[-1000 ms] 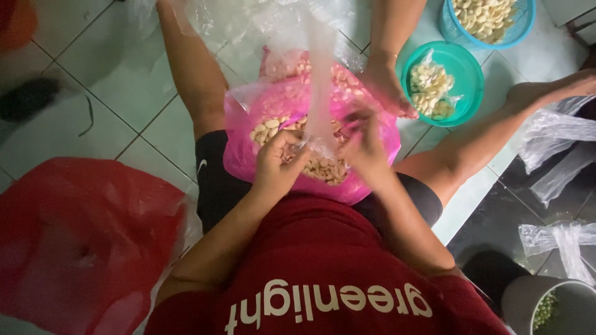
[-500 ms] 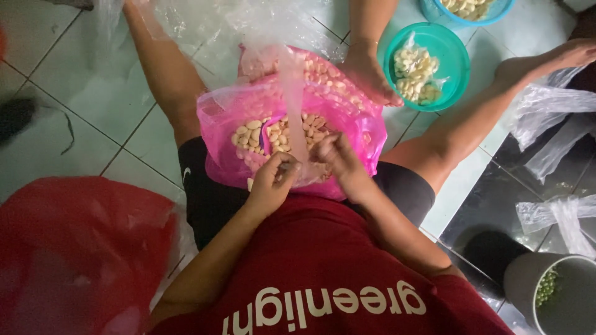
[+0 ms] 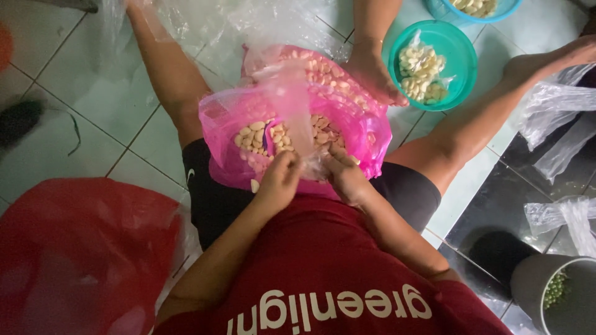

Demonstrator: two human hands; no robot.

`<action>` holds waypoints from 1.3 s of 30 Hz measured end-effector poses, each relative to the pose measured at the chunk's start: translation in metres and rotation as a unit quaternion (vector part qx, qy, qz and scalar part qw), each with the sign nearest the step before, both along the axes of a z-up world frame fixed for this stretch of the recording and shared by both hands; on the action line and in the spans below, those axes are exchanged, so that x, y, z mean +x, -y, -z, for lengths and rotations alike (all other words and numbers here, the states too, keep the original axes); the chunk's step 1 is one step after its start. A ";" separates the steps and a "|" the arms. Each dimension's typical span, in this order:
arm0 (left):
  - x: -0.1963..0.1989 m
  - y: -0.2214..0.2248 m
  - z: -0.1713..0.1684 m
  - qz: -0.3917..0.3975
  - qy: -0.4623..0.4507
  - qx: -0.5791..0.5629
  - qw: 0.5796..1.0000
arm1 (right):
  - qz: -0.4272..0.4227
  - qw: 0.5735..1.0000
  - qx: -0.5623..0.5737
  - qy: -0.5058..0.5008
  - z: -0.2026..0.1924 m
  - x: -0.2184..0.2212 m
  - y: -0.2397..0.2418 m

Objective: The person sits on the floor and repeatedly scoops cashews from a large pink mesh bag into small clear plastic bags. They then tie each small bag and place it into a green bowl. The process is repeated continuously.

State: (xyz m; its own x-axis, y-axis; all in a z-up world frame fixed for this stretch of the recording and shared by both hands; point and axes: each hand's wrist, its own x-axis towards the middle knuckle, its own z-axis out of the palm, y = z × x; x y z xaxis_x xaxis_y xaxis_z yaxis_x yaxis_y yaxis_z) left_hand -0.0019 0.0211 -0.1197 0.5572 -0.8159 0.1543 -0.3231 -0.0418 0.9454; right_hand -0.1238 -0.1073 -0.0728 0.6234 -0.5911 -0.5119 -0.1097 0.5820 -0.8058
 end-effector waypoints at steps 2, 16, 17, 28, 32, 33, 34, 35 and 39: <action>0.002 -0.005 -0.036 0.011 -0.108 -0.012 0.994 | -0.099 0.991 -0.089 0.032 -0.046 0.003 0.000; -0.004 -0.004 -0.051 0.035 -0.396 0.012 0.917 | -0.259 0.940 -0.204 0.088 0.000 -0.019 0.014; -0.001 -0.008 -0.052 0.060 -0.350 0.024 0.935 | -0.238 0.947 -0.190 0.103 0.007 -0.019 0.018; 0.008 -0.001 -0.043 -0.048 -0.307 0.004 0.951 | -0.243 0.943 -0.222 -0.050 0.007 -0.008 0.006; -0.002 -0.003 -0.018 0.054 -0.304 0.021 0.951 | -0.092 0.969 -0.228 0.029 0.032 -0.002 0.011; -0.007 -0.001 -0.007 0.069 -0.305 0.000 0.950 | -0.088 0.958 -0.273 -0.002 0.039 -0.003 0.010; -0.003 0.002 -0.012 0.070 -0.306 0.000 0.950 | -0.087 0.958 -0.273 -0.003 0.039 -0.004 0.011; 0.001 0.004 -0.017 0.039 -0.178 0.040 0.983 | -0.096 0.925 -0.367 -0.024 0.040 -0.006 0.010; 0.011 0.006 -0.012 -0.048 -0.019 0.081 0.995 | -0.041 0.634 -0.772 -0.026 0.005 -0.002 0.002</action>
State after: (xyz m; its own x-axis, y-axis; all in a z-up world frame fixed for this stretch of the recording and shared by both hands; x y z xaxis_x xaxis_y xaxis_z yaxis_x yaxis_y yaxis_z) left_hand 0.0088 0.0156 -0.1080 0.6364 -0.7714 0.0030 -0.2748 -0.2231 0.9353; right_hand -0.1256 -0.1097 -0.0783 0.6898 -0.3794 0.6167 -0.1382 -0.9051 -0.4022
